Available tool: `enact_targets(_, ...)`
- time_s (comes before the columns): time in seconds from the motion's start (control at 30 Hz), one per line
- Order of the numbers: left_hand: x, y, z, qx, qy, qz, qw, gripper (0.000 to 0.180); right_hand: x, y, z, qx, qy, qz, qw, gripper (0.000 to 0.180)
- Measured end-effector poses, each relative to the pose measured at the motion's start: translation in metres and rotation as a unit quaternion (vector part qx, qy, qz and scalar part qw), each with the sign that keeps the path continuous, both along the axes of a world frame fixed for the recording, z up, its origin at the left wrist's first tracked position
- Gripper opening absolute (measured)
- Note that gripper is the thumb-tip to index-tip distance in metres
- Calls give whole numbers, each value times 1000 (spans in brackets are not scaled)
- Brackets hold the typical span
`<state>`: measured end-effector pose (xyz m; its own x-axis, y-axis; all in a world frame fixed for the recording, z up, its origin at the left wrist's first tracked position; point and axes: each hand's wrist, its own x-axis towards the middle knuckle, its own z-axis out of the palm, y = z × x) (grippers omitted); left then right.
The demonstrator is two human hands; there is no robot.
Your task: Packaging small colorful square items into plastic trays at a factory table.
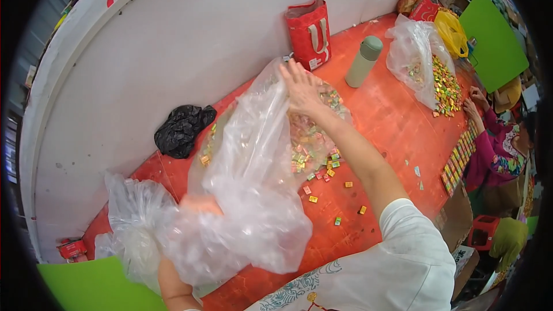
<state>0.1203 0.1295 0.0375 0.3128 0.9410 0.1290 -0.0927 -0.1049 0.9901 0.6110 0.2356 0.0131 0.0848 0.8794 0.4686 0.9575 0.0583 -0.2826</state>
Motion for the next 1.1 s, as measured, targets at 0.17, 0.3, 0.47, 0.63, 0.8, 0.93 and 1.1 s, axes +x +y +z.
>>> enact_targets(0.17, 9, 11, 13, 20, -34, 23, 999, 40, -21, 28, -11, -253, 69, 135, 956, 51)
enact_targets(0.3, 34, 24, 22, -10, -47, 47, 998, 39, -32, 33, 43, 34, 667, 241, 704, 32)
enact_targets(0.47, 32, 45, 45, -56, -42, 92, 993, 38, -58, -33, 153, -10, 672, 387, 631, 26)
enact_targets(0.63, 51, 37, 54, -53, -60, 131, 988, 37, -56, -32, 117, 11, 616, 300, 729, 30)
enact_targets(0.8, 0, 10, 72, -65, -58, 138, 987, 37, -44, -45, 183, -129, 684, 283, 660, 33)
enact_targets(0.93, -1, 50, 91, -88, -37, 92, 991, 37, -61, -37, 184, -180, 575, 267, 752, 30)
enact_targets(1.1, 71, 77, 111, -95, -30, -12, 995, 37, -128, 16, 70, -257, 516, 443, 687, 40)
